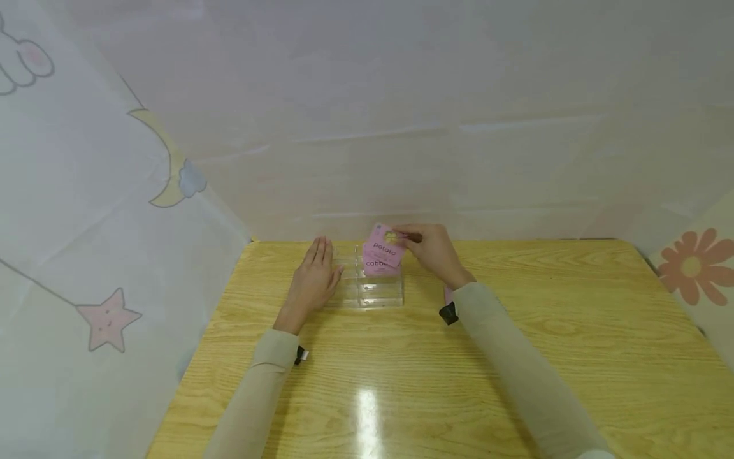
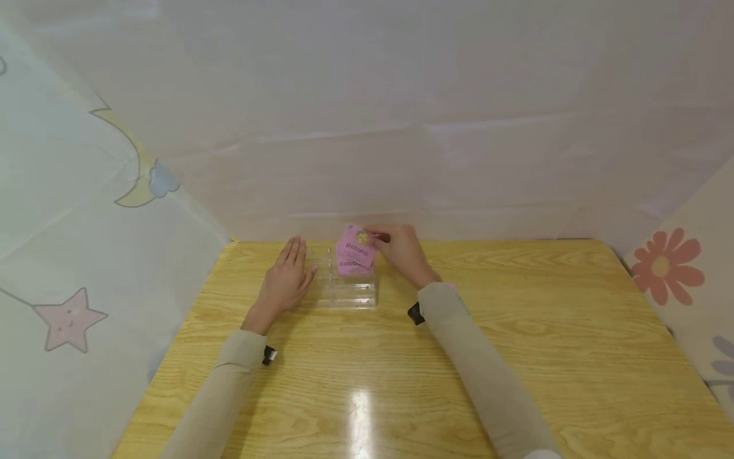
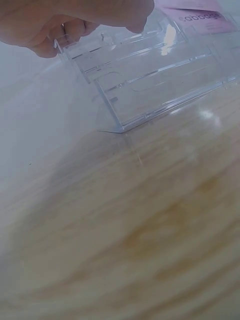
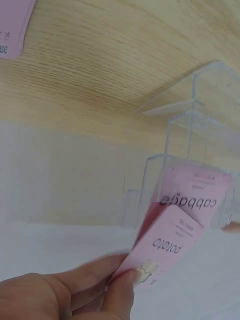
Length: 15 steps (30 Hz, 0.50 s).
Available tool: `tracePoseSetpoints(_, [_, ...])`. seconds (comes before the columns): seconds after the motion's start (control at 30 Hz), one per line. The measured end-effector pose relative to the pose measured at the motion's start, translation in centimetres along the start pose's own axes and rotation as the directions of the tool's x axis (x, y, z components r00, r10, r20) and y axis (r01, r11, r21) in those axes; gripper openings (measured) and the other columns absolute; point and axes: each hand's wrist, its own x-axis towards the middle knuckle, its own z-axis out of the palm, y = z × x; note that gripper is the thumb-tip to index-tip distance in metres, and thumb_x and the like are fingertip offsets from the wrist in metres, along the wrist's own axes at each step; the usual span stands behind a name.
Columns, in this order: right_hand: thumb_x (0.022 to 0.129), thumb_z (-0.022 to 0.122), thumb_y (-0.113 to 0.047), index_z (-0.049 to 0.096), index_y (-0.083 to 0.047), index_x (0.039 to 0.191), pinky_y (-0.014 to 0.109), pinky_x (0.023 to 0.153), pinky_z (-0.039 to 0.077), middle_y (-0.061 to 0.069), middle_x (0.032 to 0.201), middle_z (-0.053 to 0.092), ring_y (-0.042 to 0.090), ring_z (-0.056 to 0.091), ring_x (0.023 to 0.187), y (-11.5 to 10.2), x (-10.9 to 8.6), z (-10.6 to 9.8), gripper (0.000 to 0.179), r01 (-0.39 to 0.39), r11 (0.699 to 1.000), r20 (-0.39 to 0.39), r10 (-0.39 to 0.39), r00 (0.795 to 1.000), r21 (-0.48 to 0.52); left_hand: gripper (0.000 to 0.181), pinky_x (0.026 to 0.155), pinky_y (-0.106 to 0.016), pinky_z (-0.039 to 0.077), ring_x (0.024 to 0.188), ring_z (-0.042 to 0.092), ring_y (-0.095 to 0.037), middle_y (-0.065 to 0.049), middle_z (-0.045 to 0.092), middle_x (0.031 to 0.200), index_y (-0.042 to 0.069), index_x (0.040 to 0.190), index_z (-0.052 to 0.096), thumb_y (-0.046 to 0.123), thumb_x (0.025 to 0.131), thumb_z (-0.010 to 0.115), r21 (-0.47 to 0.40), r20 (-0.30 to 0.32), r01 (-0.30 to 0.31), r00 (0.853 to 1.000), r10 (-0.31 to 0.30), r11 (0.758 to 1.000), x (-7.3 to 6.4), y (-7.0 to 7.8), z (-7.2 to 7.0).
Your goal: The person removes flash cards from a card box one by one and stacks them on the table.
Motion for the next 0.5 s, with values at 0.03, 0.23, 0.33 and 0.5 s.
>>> tracePoseSetpoints(0.03, [0.098, 0.074, -0.007, 0.077, -0.012, 0.127, 0.036, 0.091, 0.066, 0.013, 0.13, 0.076, 0.03, 0.077, 0.113, 0.0, -0.1, -0.3, 0.03, -0.029, 0.999, 0.005, 0.029, 1.0, 0.02, 0.072, 0.133, -0.046, 0.029, 0.16, 0.031, -0.041, -0.029, 0.031, 0.168, -0.012, 0.16, 0.03, 0.038, 0.112, 0.048, -0.001, 0.0, 0.0, 1.0, 0.0, 1.0, 0.0, 0.0, 0.0])
tracePoseSetpoints(0.23, [0.099, 0.074, -0.014, 0.075, -0.012, 0.13, 0.032, 0.09, 0.066, 0.013, 0.135, 0.073, 0.03, 0.076, 0.113, 0.7, -0.4, -1.5, 0.031, -0.148, 0.982, 0.028, 0.145, 0.989, 0.118, 0.072, 0.133, -0.046, 0.029, 0.16, 0.03, -0.041, -0.03, 0.031, 0.168, -0.012, 0.16, 0.029, 0.037, 0.111, 0.05, -0.004, 0.004, 0.006, 1.0, -0.006, 1.0, -0.1, 0.1, -0.2])
tracePoseSetpoints(0.33, [0.099, 0.075, -0.018, 0.075, -0.013, 0.13, 0.029, 0.09, 0.065, 0.013, 0.135, 0.073, 0.029, 0.075, 0.115, 1.1, -0.6, -2.1, 0.032, -0.18, 0.973, 0.028, 0.178, 0.984, 0.147, 0.072, 0.132, -0.046, 0.029, 0.16, 0.031, -0.041, -0.03, 0.032, 0.168, -0.012, 0.16, 0.03, 0.036, 0.111, 0.051, 0.0, -0.003, 0.002, 1.0, -0.002, 1.0, -0.2, 0.1, -0.3])
tracePoseSetpoints(0.5, [0.099, 0.075, -0.023, 0.075, -0.014, 0.131, 0.016, 0.078, 0.061, 0.011, 0.135, 0.074, 0.026, 0.075, 0.115, 1.6, -1.2, -3.3, 0.033, -0.226, 0.959, 0.048, 0.221, 0.974, 0.172, 0.071, 0.133, -0.045, 0.029, 0.159, 0.033, -0.041, -0.03, 0.033, 0.167, -0.012, 0.159, 0.03, 0.037, 0.112, 0.05, 0.026, -0.013, -0.01, 1.0, 0.011, 1.0, -0.1, 0.2, -0.2])
